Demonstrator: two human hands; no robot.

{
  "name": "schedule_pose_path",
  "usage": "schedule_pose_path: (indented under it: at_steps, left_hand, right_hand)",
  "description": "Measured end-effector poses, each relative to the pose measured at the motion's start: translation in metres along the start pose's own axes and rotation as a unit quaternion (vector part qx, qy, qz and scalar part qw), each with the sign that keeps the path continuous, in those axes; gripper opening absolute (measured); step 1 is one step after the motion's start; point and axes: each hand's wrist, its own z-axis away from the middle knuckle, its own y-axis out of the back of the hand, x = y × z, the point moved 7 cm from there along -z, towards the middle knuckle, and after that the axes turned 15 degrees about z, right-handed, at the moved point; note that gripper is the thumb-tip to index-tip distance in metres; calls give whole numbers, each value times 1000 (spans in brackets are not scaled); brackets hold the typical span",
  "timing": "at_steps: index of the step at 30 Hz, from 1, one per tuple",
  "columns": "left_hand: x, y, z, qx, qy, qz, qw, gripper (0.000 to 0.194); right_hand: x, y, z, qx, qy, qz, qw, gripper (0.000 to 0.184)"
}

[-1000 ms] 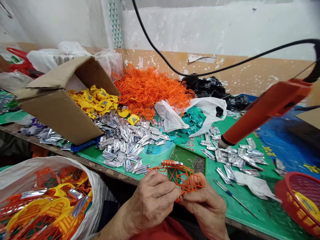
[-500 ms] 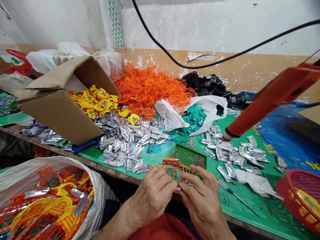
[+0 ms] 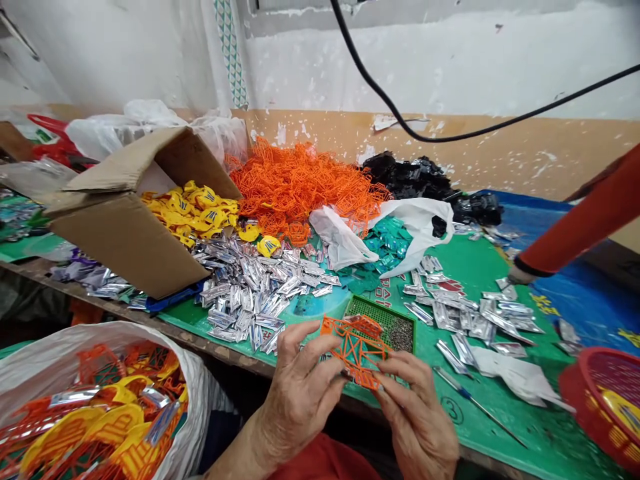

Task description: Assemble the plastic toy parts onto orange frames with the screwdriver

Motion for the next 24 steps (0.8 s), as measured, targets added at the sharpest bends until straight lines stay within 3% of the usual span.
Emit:
schedule_pose_path:
  at_steps: [7,14,24]
  left_hand:
    - [1,-3,0,-11,-25,53,998,21]
    - [-2,-3,1,-38,-23,100,994,23]
    - [-2,-7,-2,-53,-33,137,989,22]
  right_hand:
    - [-5,1,2,0,62,53,997,23]
    - [-7,-2,4,-5,81,85,993,21]
    - [-8,-3,3,-10,73,45,996,20]
